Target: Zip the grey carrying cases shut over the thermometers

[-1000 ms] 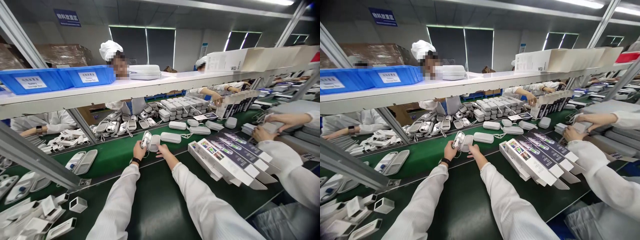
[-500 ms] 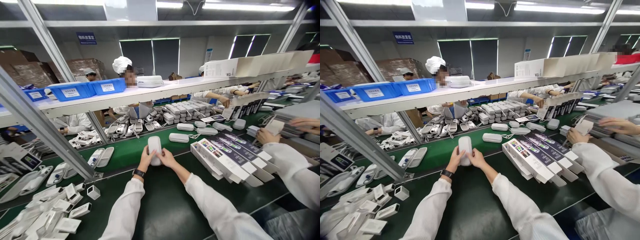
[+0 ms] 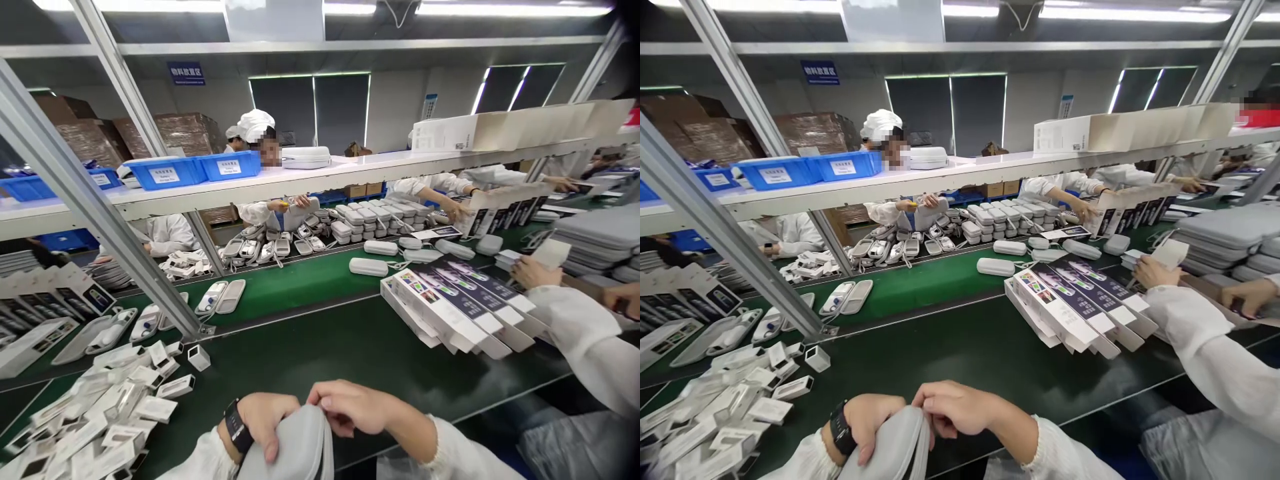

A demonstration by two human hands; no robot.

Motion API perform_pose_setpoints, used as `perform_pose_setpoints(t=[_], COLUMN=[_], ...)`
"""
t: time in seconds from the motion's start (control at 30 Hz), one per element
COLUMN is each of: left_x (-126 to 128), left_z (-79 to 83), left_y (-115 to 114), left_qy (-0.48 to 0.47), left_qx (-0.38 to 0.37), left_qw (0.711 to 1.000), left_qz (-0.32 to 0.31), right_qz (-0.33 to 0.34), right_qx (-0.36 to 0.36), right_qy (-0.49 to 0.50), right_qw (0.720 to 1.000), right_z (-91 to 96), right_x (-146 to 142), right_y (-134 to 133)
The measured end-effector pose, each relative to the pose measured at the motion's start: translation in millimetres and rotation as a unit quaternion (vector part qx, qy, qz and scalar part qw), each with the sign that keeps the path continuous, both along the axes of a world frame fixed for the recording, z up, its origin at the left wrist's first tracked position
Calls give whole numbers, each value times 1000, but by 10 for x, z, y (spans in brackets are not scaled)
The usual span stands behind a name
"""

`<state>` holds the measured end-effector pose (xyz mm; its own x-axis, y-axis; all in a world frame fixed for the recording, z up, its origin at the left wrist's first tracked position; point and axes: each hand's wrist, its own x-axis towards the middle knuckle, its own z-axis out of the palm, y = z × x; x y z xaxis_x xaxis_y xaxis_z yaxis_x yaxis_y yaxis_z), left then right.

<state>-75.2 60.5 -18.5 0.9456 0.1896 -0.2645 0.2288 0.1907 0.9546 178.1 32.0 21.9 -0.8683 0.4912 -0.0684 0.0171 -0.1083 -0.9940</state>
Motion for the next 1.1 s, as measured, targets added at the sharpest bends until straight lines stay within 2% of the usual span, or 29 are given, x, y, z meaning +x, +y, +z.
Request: perform_pose_setpoints(t=[0.07, 0.17, 0.23, 0.3, 0.37, 0.43, 0.5, 0.57, 0.63, 0.7, 0.8, 0.9, 1.0, 1.03, 1.1], left_x=[51, 151, 231, 313, 379, 410, 394, 331, 238, 145, 73, 132, 292, 353, 464], left_z=[5, -62, -204, -402, -593, -712, -732, -671, -568, -457, -301, -165, -74, -58, -44], left_y=[-43, -124, -188, -248, -295, -328, -353, -379, -405, -419, -396, -332, -232, -189, -90], left_qy=[19, 32, 24, 15, 19, 41, 71, 89, 87, 73, 50, 29, 10, 3, -16], left_qx=[-1, -11, -18, -17, -19, -54, -120, -172, -193, -200, -202, -209, -239, -251, -272], left_qw=[998, 994, 991, 989, 985, 981, 977, 975, 977, 974, 950, 912, 861, 839, 788], left_qz=[-54, -108, -129, -147, -169, -182, -163, -109, -26, 78, 232, 351, 449, 482, 552], right_qz=[50, 114, 145, 180, 205, 192, 133, 61, -2, -45, -27, -2, 2, 18, 45], right_qx=[-24, 56, 124, 158, 129, 32, -68, -91, -19, 119, 337, 496, 614, 639, 667], right_qy=[-11, -44, -60, -70, -77, -73, -54, -30, -29, -60, -123, -200, -281, -288, -289], right_qw=[998, 991, 980, 968, 967, 978, 987, 994, 999, 990, 933, 845, 737, 713, 686], right_z=[-70, -84, -40, -36, -130, -308, -489, -574, -504, -291, 136, 430, 455, 412, 282], right_x=[-42, -17, 32, 74, 88, 76, 66, 94, 181, 308, 452, 410, 207, 130, -5], right_y=[-17, -27, -54, -109, -195, -299, -394, -438, -402, -296, -104, -19, -89, -131, -200])
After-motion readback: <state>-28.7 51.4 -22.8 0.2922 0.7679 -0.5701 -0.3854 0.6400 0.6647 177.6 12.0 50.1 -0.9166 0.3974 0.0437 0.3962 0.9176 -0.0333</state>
